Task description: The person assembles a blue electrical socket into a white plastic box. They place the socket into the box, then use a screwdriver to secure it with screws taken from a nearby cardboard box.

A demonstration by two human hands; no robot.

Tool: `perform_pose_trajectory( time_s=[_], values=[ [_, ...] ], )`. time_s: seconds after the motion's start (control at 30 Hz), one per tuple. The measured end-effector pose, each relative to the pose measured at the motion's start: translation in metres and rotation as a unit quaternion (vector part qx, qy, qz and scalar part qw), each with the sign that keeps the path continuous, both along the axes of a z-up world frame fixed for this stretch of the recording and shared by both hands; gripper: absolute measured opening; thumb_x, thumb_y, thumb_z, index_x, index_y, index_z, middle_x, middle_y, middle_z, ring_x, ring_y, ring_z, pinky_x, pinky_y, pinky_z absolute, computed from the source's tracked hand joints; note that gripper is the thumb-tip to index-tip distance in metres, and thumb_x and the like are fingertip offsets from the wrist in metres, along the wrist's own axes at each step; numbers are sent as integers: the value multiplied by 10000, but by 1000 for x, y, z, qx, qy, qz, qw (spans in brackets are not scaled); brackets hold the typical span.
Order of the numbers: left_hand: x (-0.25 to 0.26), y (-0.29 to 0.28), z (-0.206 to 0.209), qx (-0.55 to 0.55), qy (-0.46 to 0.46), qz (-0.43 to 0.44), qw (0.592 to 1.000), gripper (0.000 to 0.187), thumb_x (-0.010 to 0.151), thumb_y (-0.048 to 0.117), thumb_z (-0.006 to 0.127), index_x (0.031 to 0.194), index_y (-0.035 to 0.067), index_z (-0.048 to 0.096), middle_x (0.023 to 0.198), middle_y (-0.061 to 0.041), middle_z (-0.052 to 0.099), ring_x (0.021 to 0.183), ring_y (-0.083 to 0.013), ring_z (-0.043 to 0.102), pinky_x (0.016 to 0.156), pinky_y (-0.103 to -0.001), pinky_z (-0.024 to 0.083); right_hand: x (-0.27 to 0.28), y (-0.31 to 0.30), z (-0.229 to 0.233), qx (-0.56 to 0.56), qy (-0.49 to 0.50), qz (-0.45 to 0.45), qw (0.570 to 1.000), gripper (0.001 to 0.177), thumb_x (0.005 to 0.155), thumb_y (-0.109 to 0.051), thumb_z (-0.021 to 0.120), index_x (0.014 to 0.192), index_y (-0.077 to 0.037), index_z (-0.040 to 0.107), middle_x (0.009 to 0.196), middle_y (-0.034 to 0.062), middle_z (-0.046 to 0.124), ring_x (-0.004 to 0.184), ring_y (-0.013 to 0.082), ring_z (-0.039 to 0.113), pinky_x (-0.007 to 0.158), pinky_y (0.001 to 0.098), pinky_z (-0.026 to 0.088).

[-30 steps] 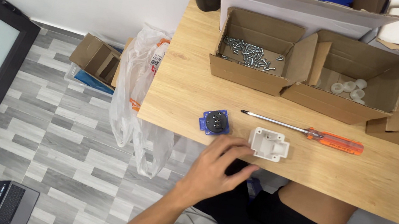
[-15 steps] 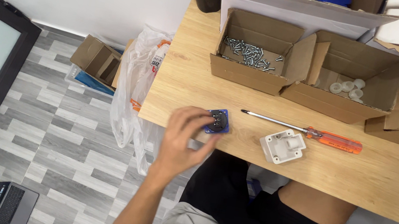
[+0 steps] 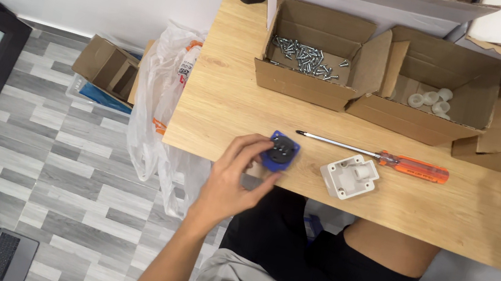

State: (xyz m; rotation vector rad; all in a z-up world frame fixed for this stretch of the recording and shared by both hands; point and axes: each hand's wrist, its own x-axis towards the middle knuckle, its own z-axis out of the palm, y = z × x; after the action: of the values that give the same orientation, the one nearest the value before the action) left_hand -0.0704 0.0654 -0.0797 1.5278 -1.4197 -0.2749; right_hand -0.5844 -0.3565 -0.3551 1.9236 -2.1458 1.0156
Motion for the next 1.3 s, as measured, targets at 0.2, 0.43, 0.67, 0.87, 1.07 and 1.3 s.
perform_pose_trajectory(
  time_s=[0.2,0.43,0.67,0.87,1.07,1.3],
  values=[
    [-16,-2,-5,-10,6,8,1000,488,909,221,843,1294,41,604,1283,-121,579,981,-190,632,898,-288,602,215,233,243,-39,-110,159,980,246,1114,-7,452,1351,53,480,1250,175,532,1140,279,561,1033,376,464],
    [-12,21,18,-101,51,-35,993,250,972,150,671,1142,-30,638,1088,-196,687,1000,-312,710,917,-364,602,295,345,310,-4,-139,578,804,203,942,36,683,1101,-81,731,1114,102,713,955,175,745,952,281,596],
    [-3,18,22,-113,-6,-67,991,99,945,0,752,1036,-17,714,994,-133,719,805,-259,694,759,-333,572,343,345,309,-43,-145,668,729,112,986,28,625,1068,15,700,1080,181,711,914,291,743,823,373,619],
    [8,10,20,-132,59,7,989,89,833,29,828,905,79,812,876,-95,785,656,-239,737,616,-342,624,342,335,304,-44,-221,617,754,242,857,-37,781,1089,26,757,1044,199,777,888,371,783,739,470,658],
    [26,-1,8,-153,90,54,983,106,850,-7,819,921,71,808,920,-119,703,677,-195,711,628,-332,624,309,316,303,-24,-123,540,832,309,832,-19,842,1121,15,739,1075,192,760,896,377,753,759,455,619],
    [14,-19,4,-184,89,26,978,151,814,-55,831,931,39,821,918,-152,738,844,-295,788,752,-383,658,315,317,301,-24,-120,530,839,301,854,-74,844,1133,-17,746,1089,156,753,973,370,754,833,450,611]
  ],
)
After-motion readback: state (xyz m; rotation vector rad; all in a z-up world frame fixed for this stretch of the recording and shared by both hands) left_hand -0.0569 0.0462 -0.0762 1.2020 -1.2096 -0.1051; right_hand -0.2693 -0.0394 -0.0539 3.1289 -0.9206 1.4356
